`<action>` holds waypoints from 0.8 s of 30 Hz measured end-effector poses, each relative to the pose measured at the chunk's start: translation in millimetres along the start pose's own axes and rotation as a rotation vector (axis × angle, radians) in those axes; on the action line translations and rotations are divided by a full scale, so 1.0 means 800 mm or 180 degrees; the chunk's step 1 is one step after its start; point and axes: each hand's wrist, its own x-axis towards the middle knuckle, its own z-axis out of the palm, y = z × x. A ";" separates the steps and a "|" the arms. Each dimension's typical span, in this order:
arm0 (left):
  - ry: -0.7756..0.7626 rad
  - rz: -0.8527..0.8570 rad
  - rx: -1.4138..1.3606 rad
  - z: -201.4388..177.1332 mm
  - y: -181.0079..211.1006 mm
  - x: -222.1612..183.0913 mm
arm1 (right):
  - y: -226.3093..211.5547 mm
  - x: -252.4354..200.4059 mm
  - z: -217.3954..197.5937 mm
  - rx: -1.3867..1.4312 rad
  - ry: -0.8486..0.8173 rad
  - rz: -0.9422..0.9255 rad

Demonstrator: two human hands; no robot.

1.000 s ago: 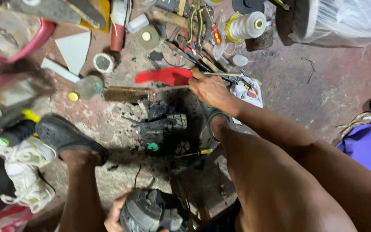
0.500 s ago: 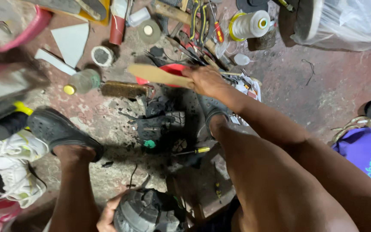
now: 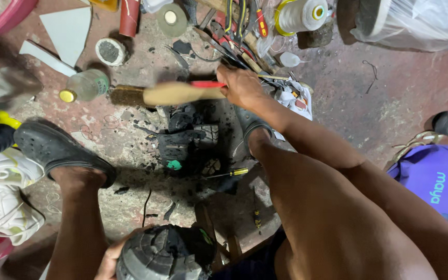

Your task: The person scrapes residue from the bottom of a black boot using a small metal tool, then turns the boot over to inspect the sole.

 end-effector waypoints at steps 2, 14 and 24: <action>-0.0039 -0.0080 0.0046 0.009 0.012 -0.040 | 0.003 -0.013 -0.014 0.0411 -0.0170 -0.0053; -0.0093 -0.0417 0.0597 0.035 0.155 -0.226 | -0.085 -0.095 -0.186 0.1231 -0.0952 -0.0565; -0.0116 -0.0139 0.0423 0.033 0.180 -0.239 | -0.334 0.010 -0.211 0.1794 -0.1207 -0.0840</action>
